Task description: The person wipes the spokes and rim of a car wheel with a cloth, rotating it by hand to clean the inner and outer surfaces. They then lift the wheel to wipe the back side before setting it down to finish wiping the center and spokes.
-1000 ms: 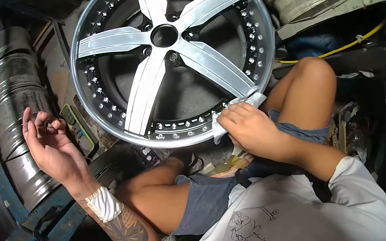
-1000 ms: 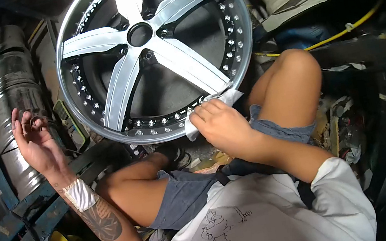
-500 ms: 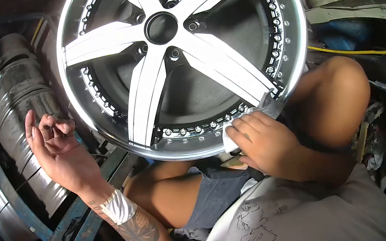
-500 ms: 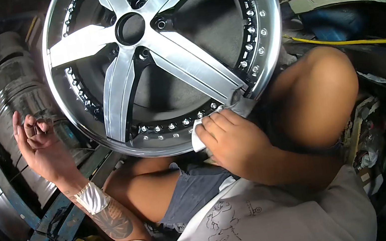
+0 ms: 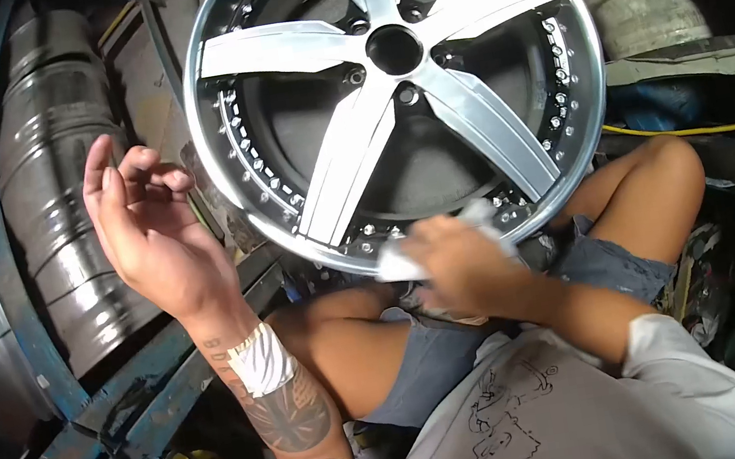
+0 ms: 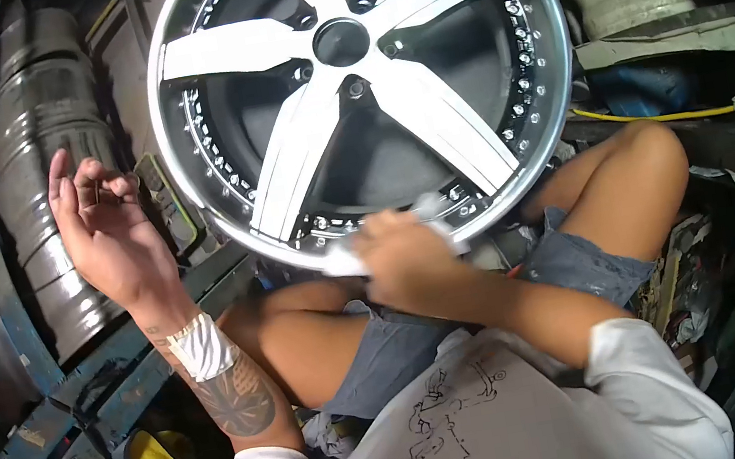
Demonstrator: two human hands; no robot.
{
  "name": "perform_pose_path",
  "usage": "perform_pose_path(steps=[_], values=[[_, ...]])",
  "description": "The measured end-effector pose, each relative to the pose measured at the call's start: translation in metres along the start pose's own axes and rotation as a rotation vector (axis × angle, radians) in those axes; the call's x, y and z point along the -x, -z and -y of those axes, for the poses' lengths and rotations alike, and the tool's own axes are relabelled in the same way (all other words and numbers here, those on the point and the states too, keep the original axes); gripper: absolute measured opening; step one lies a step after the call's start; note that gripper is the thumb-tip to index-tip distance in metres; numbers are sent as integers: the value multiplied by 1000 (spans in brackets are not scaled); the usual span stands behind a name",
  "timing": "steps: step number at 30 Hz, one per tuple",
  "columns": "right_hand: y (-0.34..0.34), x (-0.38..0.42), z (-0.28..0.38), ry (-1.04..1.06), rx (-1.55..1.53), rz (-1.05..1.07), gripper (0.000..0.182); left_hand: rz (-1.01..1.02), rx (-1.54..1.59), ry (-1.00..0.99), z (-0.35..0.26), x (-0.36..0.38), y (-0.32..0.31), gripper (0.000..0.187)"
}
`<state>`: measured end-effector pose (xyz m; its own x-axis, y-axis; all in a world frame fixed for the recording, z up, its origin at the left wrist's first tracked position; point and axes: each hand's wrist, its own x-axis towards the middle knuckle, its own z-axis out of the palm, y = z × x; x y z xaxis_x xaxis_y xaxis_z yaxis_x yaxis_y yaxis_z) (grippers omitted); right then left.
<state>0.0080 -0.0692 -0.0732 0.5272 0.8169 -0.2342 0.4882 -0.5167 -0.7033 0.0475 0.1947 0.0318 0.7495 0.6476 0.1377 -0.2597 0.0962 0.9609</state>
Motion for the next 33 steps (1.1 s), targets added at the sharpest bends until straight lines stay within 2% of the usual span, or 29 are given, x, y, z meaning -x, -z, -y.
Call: perform_pose_path(steps=[2,4,5,8,9,11,15,18,20,23,24,26,28,31,33], values=[[12,4,1,-15,52,88,56,-14,52,2,-3,4,12,32],[-2,-34,15,13,-5,100,60,25,84,2,-5,9,10,32],[-3,-49,19,34,-41,114,64,-37,48,3,-7,11,2,31],[13,-7,-2,82,-27,86,75,13,54,-42,-13,16,4,29],[30,8,-7,57,49,167,79,-23,33,-39,-13,17,7,29],[35,12,-6,64,91,173,75,-73,-9,-28,-14,14,8,28],[1,-43,14,117,1,68,62,-48,20,-20,-8,13,0,27],[-7,0,-1,45,43,-34,59,-85,-83,-77,-13,12,0,27],[21,36,-13,-11,248,3,57,-117,-96,-82,-13,8,13,27],[9,15,10,-56,254,3,46,-148,-104,-85,-8,3,15,28],[-11,-11,21,-45,218,-27,41,-115,-150,-73,-6,5,10,29],[-53,-46,42,-65,270,-302,36,-72,-234,-62,-5,5,0,31],[-66,-23,32,-67,298,-381,37,-13,-264,-87,-5,6,-2,32],[-16,51,-11,6,382,-385,40,16,-309,-142,-8,5,6,32],[-11,58,-14,-27,454,-384,42,-4,-317,-134,-7,4,13,34]])
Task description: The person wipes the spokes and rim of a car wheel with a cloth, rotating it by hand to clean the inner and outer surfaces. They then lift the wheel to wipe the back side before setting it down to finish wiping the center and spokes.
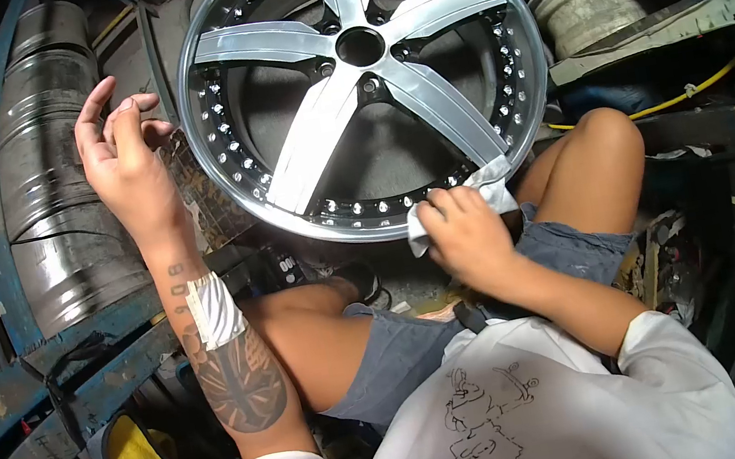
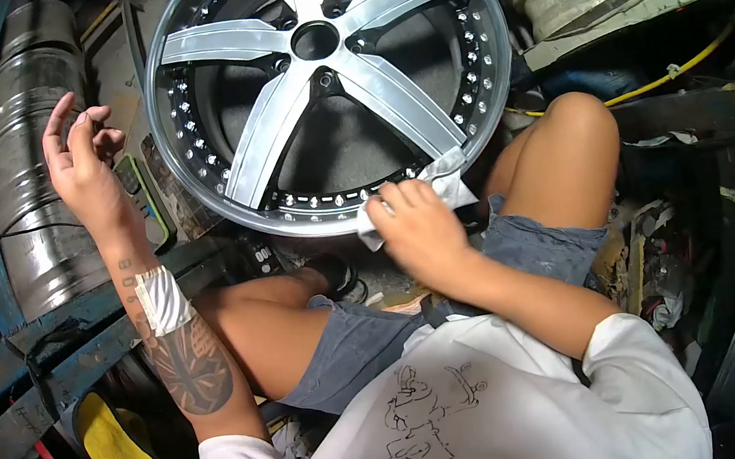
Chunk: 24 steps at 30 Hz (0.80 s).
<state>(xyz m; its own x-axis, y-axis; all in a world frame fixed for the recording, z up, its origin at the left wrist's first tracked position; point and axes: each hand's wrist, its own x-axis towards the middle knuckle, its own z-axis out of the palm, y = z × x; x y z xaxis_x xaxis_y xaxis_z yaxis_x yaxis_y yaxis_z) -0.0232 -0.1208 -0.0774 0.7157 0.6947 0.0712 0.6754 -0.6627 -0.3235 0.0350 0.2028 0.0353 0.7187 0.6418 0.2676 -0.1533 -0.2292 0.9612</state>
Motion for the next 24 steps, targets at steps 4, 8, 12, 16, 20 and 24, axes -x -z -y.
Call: perform_pose_path(steps=[4,8,12,16,20,24], values=[[-46,-79,110,12,-75,-64,23,45,-29,-61,-4,7,-23,37],[-38,-50,95,-27,-88,-131,42,142,-67,-114,-8,10,-26,42],[-13,-19,56,-59,-96,-7,61,133,-82,-78,-2,8,-15,43],[-44,-68,105,-97,-189,-11,39,186,-114,-83,-8,17,-28,43],[-47,-34,73,-14,-110,-104,30,209,-109,-84,-13,19,-18,44],[7,3,10,60,81,-39,33,131,-105,-72,-2,10,3,43]])
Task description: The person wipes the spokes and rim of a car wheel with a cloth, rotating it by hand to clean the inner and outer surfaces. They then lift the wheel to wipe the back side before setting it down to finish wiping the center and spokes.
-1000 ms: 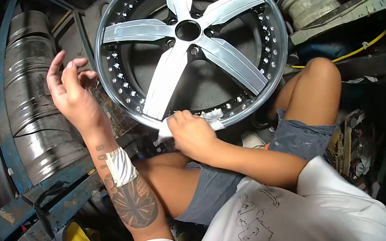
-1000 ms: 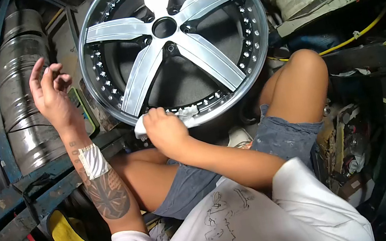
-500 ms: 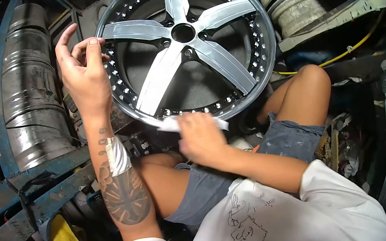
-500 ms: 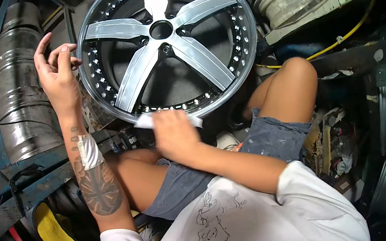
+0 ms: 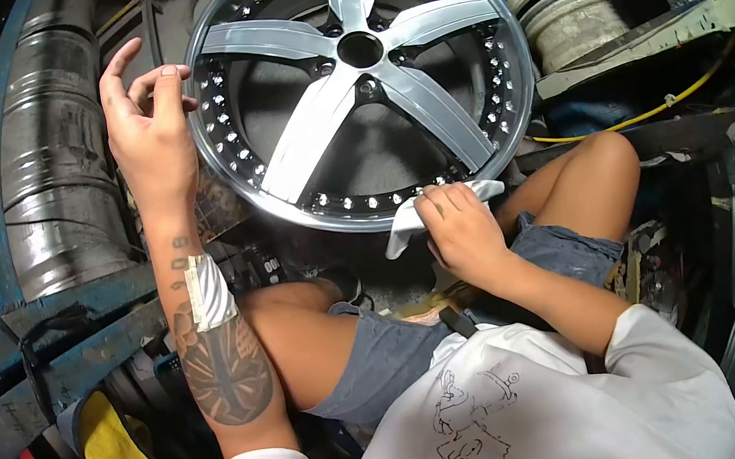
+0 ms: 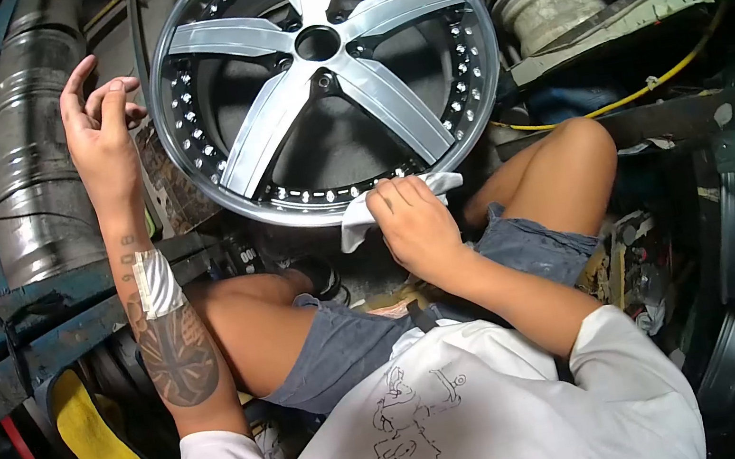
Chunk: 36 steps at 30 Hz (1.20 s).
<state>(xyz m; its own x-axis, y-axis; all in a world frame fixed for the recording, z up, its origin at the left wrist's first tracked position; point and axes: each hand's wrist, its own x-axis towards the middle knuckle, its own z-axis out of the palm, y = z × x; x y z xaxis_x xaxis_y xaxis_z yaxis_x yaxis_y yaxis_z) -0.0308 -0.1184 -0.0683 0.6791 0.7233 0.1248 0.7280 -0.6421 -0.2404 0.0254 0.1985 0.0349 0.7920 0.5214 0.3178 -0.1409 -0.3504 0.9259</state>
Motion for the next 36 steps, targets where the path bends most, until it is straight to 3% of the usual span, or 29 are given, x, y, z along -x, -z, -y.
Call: perform_pose_path(steps=[1,3,5,8,10,13,15,16,18,19,20,23,25,27,28,29,30,31,33,35,36], values=[[0,-2,3,-18,48,16,32,-9,1,11,2,0,1,42],[-25,-30,49,-116,-161,29,27,-14,11,22,4,-1,-4,42],[-52,-73,91,-92,-18,128,25,-1,-10,34,-4,2,-15,43],[-61,-64,89,-65,37,-70,24,26,-4,49,-8,3,-21,46],[-36,-23,45,-47,-122,-10,31,48,73,16,-1,0,-15,46],[2,6,-12,70,93,-37,31,15,76,39,-3,0,-9,44],[-14,0,10,-119,-24,50,40,-18,83,79,-5,-1,-15,43],[-21,-18,34,-165,-14,127,34,-28,88,77,-2,-3,-23,43],[-65,-68,80,-53,-6,206,17,12,37,63,1,-3,-46,43],[-56,-96,93,27,102,166,13,35,-9,38,3,-2,-56,44],[-67,-104,94,-92,74,95,12,32,-150,-44,10,-2,-65,47],[-47,-45,39,-22,80,122,17,104,-229,26,-5,2,-70,49],[-13,-11,-33,61,59,50,28,48,-142,-53,9,-4,-59,50],[12,-21,-35,16,119,323,37,29,-61,21,5,-6,-48,48],[3,-34,-17,-41,122,442,28,13,-25,32,9,-9,-46,48],[-25,-46,-4,178,71,420,20,-4,13,40,11,-10,-47,48],[-21,-67,29,197,-3,339,15,3,15,47,8,-11,-51,47],[-38,-81,59,58,55,225,11,6,13,59,5,-9,-54,47],[-46,-73,65,-10,106,118,14,26,6,25,-1,-9,-56,47],[-49,-30,9,-82,-98,108,18,46,55,15,-2,-6,-55,47],[-18,-18,-31,-3,-56,178,18,30,75,-15,-2,-6,-53,47]])
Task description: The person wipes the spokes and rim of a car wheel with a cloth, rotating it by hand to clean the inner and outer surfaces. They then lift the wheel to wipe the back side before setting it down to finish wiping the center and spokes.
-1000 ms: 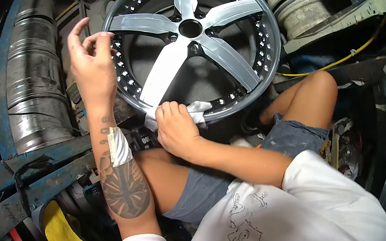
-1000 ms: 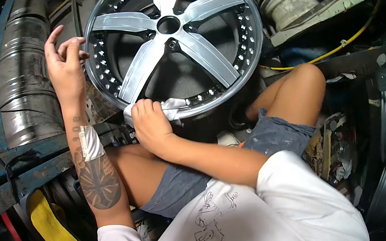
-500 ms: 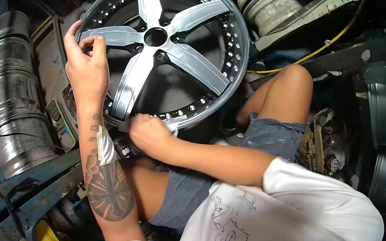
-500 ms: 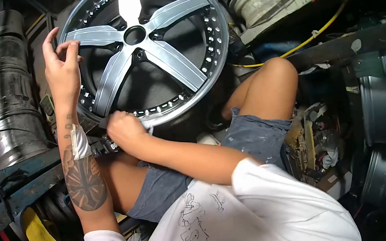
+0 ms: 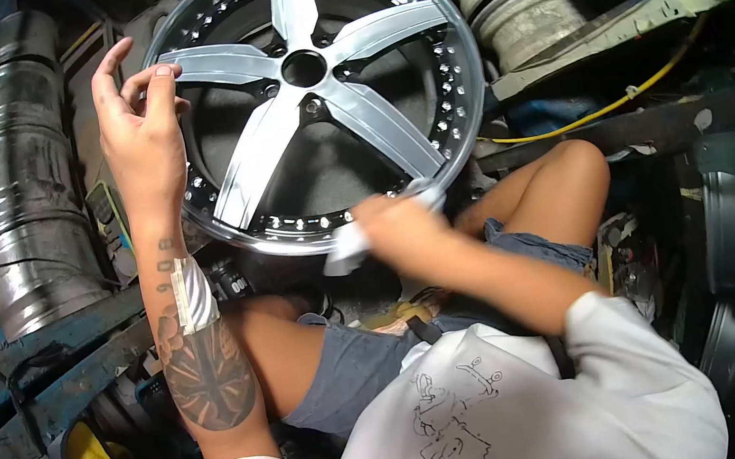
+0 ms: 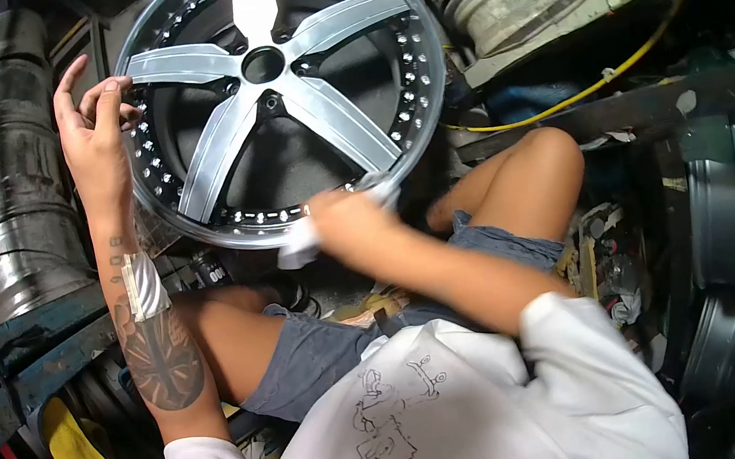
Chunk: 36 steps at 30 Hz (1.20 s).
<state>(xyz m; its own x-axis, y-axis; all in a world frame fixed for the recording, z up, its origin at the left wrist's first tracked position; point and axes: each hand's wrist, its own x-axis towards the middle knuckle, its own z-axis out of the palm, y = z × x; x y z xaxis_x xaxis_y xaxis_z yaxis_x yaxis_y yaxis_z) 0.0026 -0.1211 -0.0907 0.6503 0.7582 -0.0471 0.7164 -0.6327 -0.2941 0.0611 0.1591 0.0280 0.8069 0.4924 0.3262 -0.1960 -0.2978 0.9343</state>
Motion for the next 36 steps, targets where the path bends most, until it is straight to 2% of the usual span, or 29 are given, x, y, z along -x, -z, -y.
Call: perform_pose_path(steps=[1,3,4,5,6,7,9,11,13,14,15,17,18,19,21,22,24,26,28,30,31,33,34,36], values=[[27,7,-23,83,41,78,18,-2,12,22,2,0,2,47],[31,-1,-15,85,112,144,19,-12,23,71,4,1,8,47],[12,-9,6,25,177,150,18,-13,21,69,9,0,8,47],[6,-22,34,8,46,131,18,-21,-8,65,14,-1,6,47],[-21,-35,68,-19,235,15,15,-20,-10,71,14,-3,4,47],[-17,-44,96,-72,223,43,20,-19,-15,87,14,-2,2,47],[-13,-32,99,-23,234,-113,25,-19,7,84,12,-2,2,47],[-17,7,60,18,110,-152,33,5,62,93,10,3,5,46],[-3,47,-4,124,38,-176,48,40,88,44,9,5,15,47],[-6,66,-46,190,85,-195,51,39,58,80,7,8,20,46],[15,71,-77,200,74,-86,53,42,24,115,4,11,24,46],[36,67,-137,223,193,-195,46,58,-30,157,0,17,30,47],[42,59,-170,253,312,-183,39,67,-23,168,3,18,36,48],[55,51,-187,268,401,-217,39,70,-12,173,7,18,41,48],[38,48,-192,256,315,-383,46,52,-62,173,7,20,48,49],[11,50,-175,105,251,-534,51,28,-54,186,5,21,50,49],[-35,53,-116,35,176,-692,48,-24,-15,202,-1,22,50,49],[-76,51,-29,-129,-16,-685,62,-28,18,214,-3,22,40,49],[-95,29,47,-141,-152,-739,67,16,31,194,-4,19,24,50],[-94,15,79,-122,-156,-655,60,59,27,177,-9,19,6,49],[-93,16,72,-88,-134,-645,56,96,9,150,-5,19,0,49],[-102,42,28,79,-57,-273,55,98,-32,114,4,16,0,49],[-77,52,-8,132,-178,-340,55,90,-37,117,7,14,4,49],[-18,61,-78,70,-17,-60,51,74,-22,143,16,8,16,48]])
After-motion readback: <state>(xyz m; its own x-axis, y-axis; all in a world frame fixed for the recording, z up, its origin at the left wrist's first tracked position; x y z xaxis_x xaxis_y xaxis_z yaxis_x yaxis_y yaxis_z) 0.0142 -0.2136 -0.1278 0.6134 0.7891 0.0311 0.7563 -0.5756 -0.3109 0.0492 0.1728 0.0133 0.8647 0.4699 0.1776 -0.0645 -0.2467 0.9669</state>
